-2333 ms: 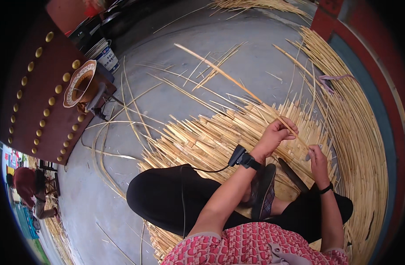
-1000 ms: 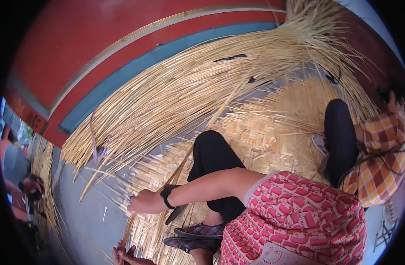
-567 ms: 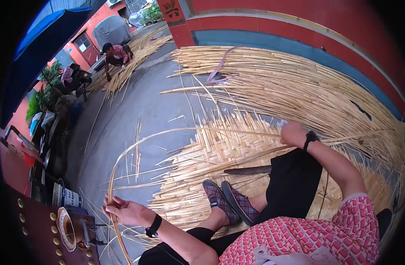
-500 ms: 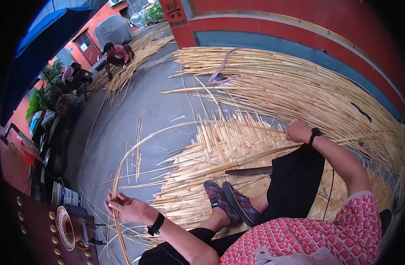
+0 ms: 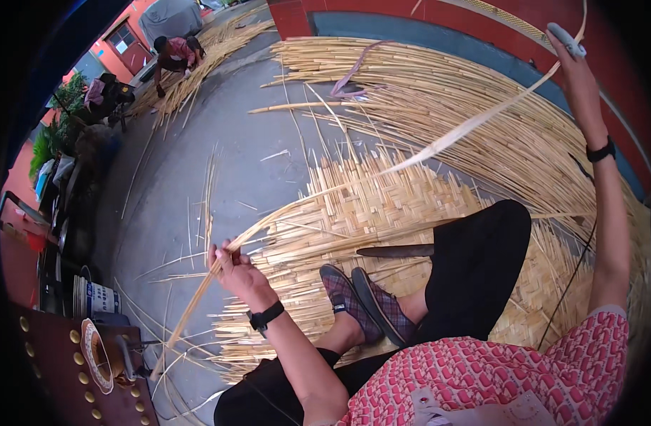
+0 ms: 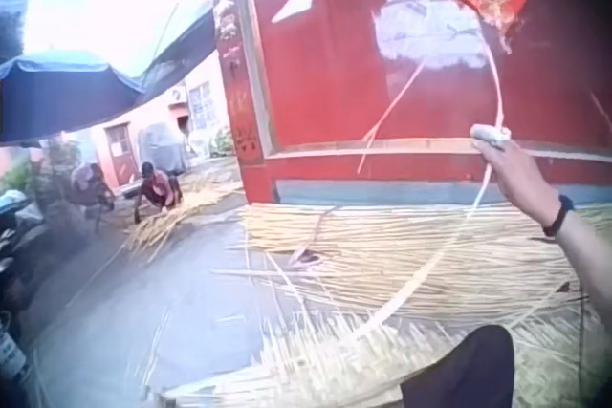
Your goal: Weaving thin bamboo strips together to create a large mat on the ground.
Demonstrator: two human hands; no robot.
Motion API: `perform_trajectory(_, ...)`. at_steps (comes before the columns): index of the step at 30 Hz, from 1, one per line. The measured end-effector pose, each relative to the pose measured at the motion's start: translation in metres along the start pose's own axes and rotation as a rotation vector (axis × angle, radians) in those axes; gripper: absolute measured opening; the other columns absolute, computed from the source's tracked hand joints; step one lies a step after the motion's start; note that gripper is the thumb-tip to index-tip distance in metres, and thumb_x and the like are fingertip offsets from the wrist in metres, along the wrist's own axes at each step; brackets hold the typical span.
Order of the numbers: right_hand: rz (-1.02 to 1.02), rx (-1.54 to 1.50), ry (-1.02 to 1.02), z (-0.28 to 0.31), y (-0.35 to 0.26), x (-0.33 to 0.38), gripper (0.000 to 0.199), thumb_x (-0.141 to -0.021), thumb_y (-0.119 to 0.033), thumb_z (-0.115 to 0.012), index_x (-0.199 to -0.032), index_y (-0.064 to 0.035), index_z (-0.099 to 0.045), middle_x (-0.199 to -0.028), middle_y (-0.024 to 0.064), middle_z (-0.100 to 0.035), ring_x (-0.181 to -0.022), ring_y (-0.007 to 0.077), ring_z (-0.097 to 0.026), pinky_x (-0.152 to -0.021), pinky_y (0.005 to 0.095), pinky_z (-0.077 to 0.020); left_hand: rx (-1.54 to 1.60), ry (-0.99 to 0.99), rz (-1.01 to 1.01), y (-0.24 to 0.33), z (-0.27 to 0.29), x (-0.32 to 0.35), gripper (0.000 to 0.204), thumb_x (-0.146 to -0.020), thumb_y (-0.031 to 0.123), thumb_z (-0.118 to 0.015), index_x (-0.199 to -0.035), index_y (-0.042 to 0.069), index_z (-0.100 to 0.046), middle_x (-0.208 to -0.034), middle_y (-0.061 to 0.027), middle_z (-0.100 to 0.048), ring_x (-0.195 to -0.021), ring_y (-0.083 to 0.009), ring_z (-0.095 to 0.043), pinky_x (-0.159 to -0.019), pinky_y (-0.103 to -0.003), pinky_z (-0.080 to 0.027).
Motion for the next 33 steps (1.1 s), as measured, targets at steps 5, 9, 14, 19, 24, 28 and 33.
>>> perform_trajectory(5,-0.213,-0.231,-0.807,-0.062,-0.117,0.055,0.037,-0.09,-0.014,-0.059,-0.127,-0.0117,-0.057,-0.105,0.0179,-0.065,-0.099,0.0345,-0.063,-0.077,0.0459,-0.0509,0.006,-0.431,0.227,-0.078,-0.102,0.078,0.023,-0.099,0.017,-0.057,-0.119,0.005,-0.055,-0.093,-0.0114,-0.069,-0.065,-0.0122,-0.061,-0.044,-0.02,-0.037)
perform_trajectory(9,-0.141,-1.177,-1.11,-0.082,-0.264,0.074,0.083,-0.088,-0.065,-0.056,-0.144,-0.0061,-0.04,-0.124,0.0278,-0.059,-0.11,0.04,-0.06,-0.095,0.043,-0.0471,0.107,-0.676,0.523,-0.127,-0.182,0.194,0.02,-0.098,0.014,-0.059,-0.115,0.004,-0.057,-0.094,-0.012,-0.069,-0.064,-0.0107,-0.06,-0.044,-0.02,-0.039)
perform_trajectory(14,-0.141,-1.157,-1.265,-0.12,-0.247,0.104,0.042,-0.096,-0.02,-0.051,-0.136,-0.0102,-0.05,-0.084,0.0143,-0.064,-0.077,0.0307,-0.067,-0.067,0.0363,-0.0524,-0.364,-1.12,0.303,-0.154,-0.218,0.18,0.03,-0.091,0.012,-0.068,-0.12,0.004,-0.062,-0.103,-0.0085,-0.07,-0.088,-0.0124,-0.064,-0.061,-0.025,-0.048)
perform_trajectory(19,-0.101,-0.768,-0.77,-0.136,-0.183,0.138,0.054,-0.085,0.002,-0.052,-0.134,-0.0194,-0.055,-0.077,0.0091,-0.061,-0.065,0.0269,-0.062,-0.061,0.035,-0.05,-0.829,-0.867,0.464,-0.262,-0.158,0.047,0.027,-0.092,0.016,-0.064,-0.118,0.01,-0.068,-0.095,-0.0001,-0.068,-0.08,-0.0082,-0.061,-0.061,-0.024,-0.048)
perform_trajectory(24,-0.534,-0.972,-1.002,-0.147,-0.167,0.203,0.051,-0.09,0.003,-0.051,-0.135,-0.0203,-0.055,-0.082,0.0101,-0.062,-0.062,0.0212,-0.059,-0.061,0.0324,-0.0506,-1.08,-0.925,0.366,-0.35,-0.167,0.011,0.022,-0.091,0.011,-0.06,-0.108,0.005,-0.072,-0.077,-0.0087,-0.07,-0.07,-0.014,-0.066,-0.056,-0.028,-0.05)
perform_trajectory(28,-0.673,-1.122,-1.02,-0.161,-0.177,0.218,0.048,-0.094,-0.001,-0.053,-0.136,-0.0227,-0.056,-0.086,0.0127,-0.064,-0.061,0.0186,-0.059,-0.06,0.0314,-0.0513,-1.223,-0.876,0.198,-0.385,-0.183,-0.016,0.024,-0.086,0.011,-0.059,-0.103,-0.001,-0.071,-0.085,-0.0176,-0.073,-0.071,-0.0221,-0.069,-0.066,-0.032,-0.053)
perform_trajectory(33,-0.141,-0.759,-0.918,-0.191,-0.167,0.183,0.053,-0.086,0.0,-0.058,-0.132,-0.0266,-0.06,-0.065,0.0114,-0.044,-0.059,0.0288,-0.049,-0.057,0.04,-0.0409,-1.071,-0.795,0.458,-0.374,-0.187,0.029,0.021,-0.077,0.008,-0.07,-0.094,-0.003,-0.065,-0.077,-0.013,-0.067,-0.075,-0.0223,-0.067,-0.066,-0.033,-0.051)
Point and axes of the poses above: each hand's wrist, its own x-axis away from the middle knuckle, its own z-axis out of the back of the hand, y = z × x, the point moved 6 cm from there along -x, towards the middle knuckle
